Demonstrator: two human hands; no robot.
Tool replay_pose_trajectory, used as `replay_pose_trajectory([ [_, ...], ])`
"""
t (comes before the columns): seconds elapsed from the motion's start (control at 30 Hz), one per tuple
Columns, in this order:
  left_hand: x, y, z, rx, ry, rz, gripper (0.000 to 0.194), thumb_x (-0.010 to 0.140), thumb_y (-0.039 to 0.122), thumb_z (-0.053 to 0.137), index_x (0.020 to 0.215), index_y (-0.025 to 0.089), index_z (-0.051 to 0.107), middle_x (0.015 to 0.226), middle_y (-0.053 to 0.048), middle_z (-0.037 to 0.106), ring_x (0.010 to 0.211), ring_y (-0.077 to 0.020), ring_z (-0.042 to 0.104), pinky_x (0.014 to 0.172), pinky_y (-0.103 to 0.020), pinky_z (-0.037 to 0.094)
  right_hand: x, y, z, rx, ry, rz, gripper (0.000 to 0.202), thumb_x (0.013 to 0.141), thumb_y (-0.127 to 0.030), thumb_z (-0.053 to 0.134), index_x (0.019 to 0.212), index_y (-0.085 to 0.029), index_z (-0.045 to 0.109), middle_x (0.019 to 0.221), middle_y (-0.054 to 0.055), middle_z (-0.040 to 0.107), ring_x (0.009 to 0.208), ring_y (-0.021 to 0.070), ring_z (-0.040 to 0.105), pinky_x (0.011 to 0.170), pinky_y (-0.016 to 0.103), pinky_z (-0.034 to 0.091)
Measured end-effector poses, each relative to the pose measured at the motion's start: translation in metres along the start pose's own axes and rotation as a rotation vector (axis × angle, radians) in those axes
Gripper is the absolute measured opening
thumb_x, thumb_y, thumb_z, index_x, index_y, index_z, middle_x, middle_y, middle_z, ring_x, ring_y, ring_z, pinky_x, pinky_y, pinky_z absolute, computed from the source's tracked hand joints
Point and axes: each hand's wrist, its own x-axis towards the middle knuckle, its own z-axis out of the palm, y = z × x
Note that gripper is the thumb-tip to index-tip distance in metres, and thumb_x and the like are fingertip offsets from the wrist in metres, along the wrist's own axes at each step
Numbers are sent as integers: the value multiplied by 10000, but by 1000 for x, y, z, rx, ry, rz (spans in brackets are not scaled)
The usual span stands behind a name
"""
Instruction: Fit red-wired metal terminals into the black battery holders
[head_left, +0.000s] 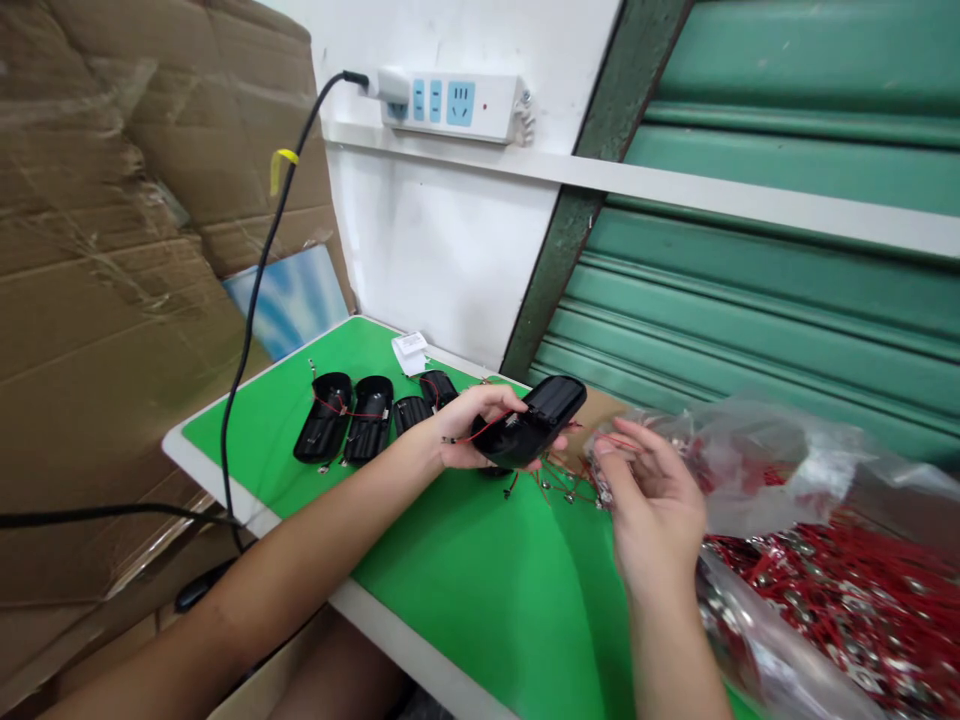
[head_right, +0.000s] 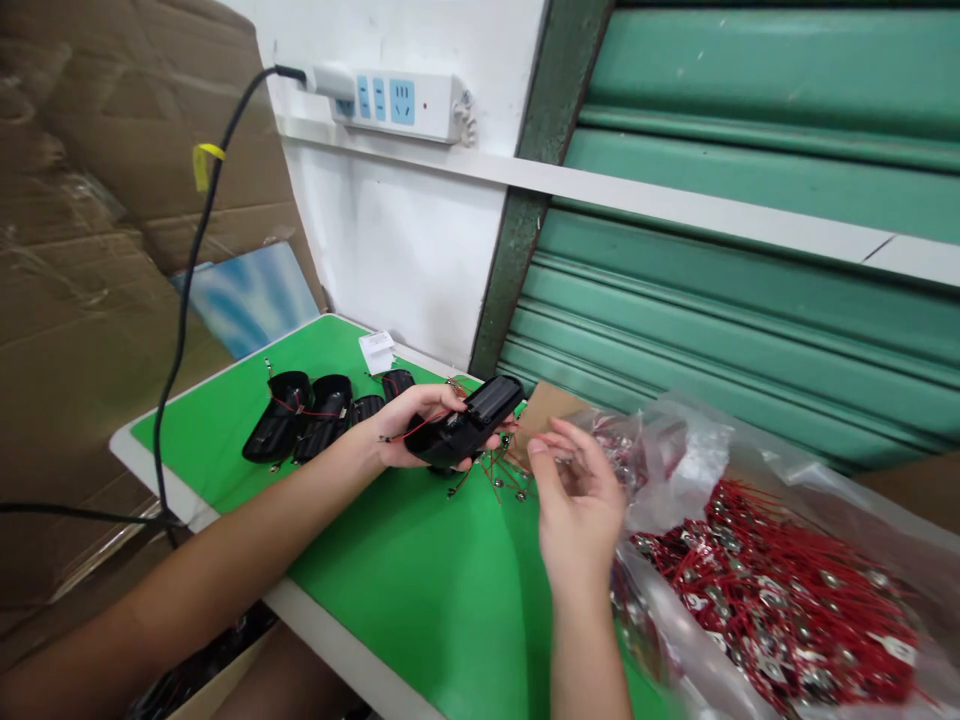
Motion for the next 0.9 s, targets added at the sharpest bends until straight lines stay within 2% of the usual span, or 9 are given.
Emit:
replay_pose_trajectory([
  [0.07, 0, 0, 1, -10, -16, -26, 614, 807, 290, 522, 1364, 50, 625, 1005, -168, 800, 811, -213, 770, 710, -292, 600, -1, -1, 1, -21, -36, -31, 334, 826, -427, 811, 1072, -203, 778, 942, 67, 776, 832, 191, 731, 755, 345, 598],
  [0.2, 2, -2, -1, -50, -41, -57, 565, 807, 259, 534, 1321, 57, 651, 939, -150, 800, 805, -211, 769, 732, -314, 617, -2, -4, 2, -129, -74, -247, 159, 877, -363, 784, 922, -216, 824, 933, 74, 784, 851, 199, 723, 730, 340, 601],
  [0.4, 4, -3, -6, -43, -11, -127, 451, 800, 286, 555, 1145, 44, 713, 879, -147, 796, 783, -214, 766, 712, -301, 614, -1, -6, -2, -245, -117, -435, 84, 928, -256, 763, 975, -218, 822, 928, 52, 777, 846, 171, 709, 753, 317, 582],
  [0.47, 6, -5, -3, 2, 37, -103, 421, 816, 321, 565, 1098, 52, 725, 869, -142, 792, 749, -213, 756, 697, -297, 603, -1, -7, -3, -283, -76, -468, 67, 937, -244, 756, 950, -210, 813, 898, 42, 768, 806, 159, 697, 727, 302, 564],
  [0.57, 11, -12, 7, 79, 214, 19, 382, 888, 363, 569, 1062, 67, 739, 831, -113, 779, 660, -167, 697, 671, -260, 561, -2, -11, -4, -322, -31, -475, 78, 954, -250, 736, 938, -202, 796, 881, 37, 756, 762, 151, 682, 683, 290, 546],
  [0.67, 15, -18, 17, 125, 350, 107, 351, 940, 386, 604, 1077, 94, 743, 826, -67, 766, 654, -127, 650, 666, -215, 510, -5, -14, -1, -402, -92, -521, 84, 967, -251, 723, 937, -199, 782, 877, 34, 757, 762, 152, 697, 703, 289, 561],
  [0.77, 15, -19, 22, 160, 361, 50, 404, 1012, 439, 535, 1051, 99, 749, 796, -46, 739, 664, -117, 618, 679, -204, 479, -8, -14, 3, -505, -137, -594, 94, 983, -231, 700, 944, -194, 776, 869, 32, 762, 756, 148, 714, 702, 269, 567],
  [0.9, 12, -16, 25, 169, 299, 1, 477, 1067, 472, 444, 1021, 113, 756, 815, -35, 726, 707, -109, 597, 728, -200, 451, -10, -10, 5, -593, -143, -639, 108, 1000, -227, 679, 955, -197, 772, 875, 32, 767, 755, 149, 726, 727, 260, 579],
])
